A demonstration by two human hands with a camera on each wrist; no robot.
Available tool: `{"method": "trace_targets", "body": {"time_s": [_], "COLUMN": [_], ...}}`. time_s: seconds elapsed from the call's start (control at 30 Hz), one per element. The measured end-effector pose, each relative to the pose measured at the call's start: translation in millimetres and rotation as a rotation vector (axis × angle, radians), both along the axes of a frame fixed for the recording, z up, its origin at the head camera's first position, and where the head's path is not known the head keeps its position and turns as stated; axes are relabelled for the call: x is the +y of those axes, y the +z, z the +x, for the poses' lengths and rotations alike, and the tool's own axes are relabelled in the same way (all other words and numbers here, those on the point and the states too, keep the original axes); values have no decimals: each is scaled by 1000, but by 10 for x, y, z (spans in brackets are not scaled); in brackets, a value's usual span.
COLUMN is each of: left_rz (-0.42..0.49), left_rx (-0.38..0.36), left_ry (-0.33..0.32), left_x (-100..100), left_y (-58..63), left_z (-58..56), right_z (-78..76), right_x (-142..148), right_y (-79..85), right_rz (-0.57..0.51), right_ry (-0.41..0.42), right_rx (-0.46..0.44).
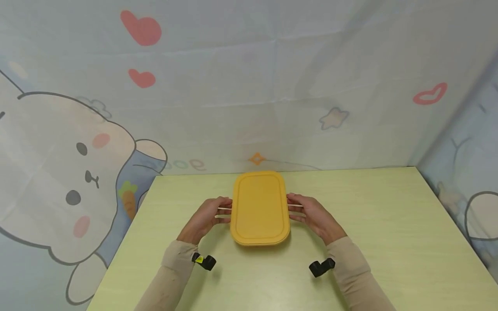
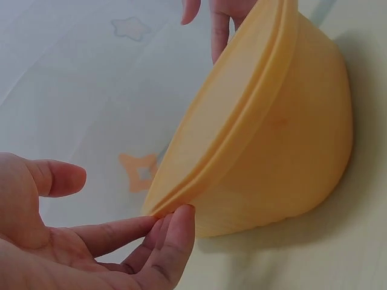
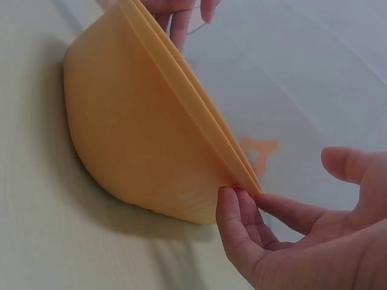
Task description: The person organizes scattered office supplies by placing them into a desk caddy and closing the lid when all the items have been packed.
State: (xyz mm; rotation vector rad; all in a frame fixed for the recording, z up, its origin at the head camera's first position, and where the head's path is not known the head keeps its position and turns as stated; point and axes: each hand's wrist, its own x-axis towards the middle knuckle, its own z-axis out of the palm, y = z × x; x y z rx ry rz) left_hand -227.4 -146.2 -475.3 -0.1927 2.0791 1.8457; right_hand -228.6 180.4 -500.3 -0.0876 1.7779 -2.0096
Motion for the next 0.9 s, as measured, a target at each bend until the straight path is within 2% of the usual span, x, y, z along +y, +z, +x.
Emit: {"method": "trace_targets", "body": {"time_s": [0.13, 0.33, 0.53, 0.63, 0.7, 0.8, 0.9], "left_rz": [-15, -18, -37, -138, -265, -452, -585], "left_rx": [1, 2, 11, 66, 117, 189, 246], "left_ry": [11, 22, 33, 13, -12, -80, -148], "left_x": [22, 58, 78, 135, 204, 328, 438], "left_y": [-2, -4, -22, -69, -115, -166, -226], "left_z": [-24, -63, -90, -96, -96, -79, -67], "right_z": [-11, -30, -65, -94, -106, -120, -118], "right_x": [-24, -69, -118, -199, -280, -401, -529], "right_y": [19, 53, 70, 62, 47, -3, -54], "right_rz": [55, 184, 273, 393, 510, 678, 840], "right_ry": [-3, 25, 9, 13, 26, 39, 59], "right_rx": [11, 81, 117, 188, 257, 388, 511]}}
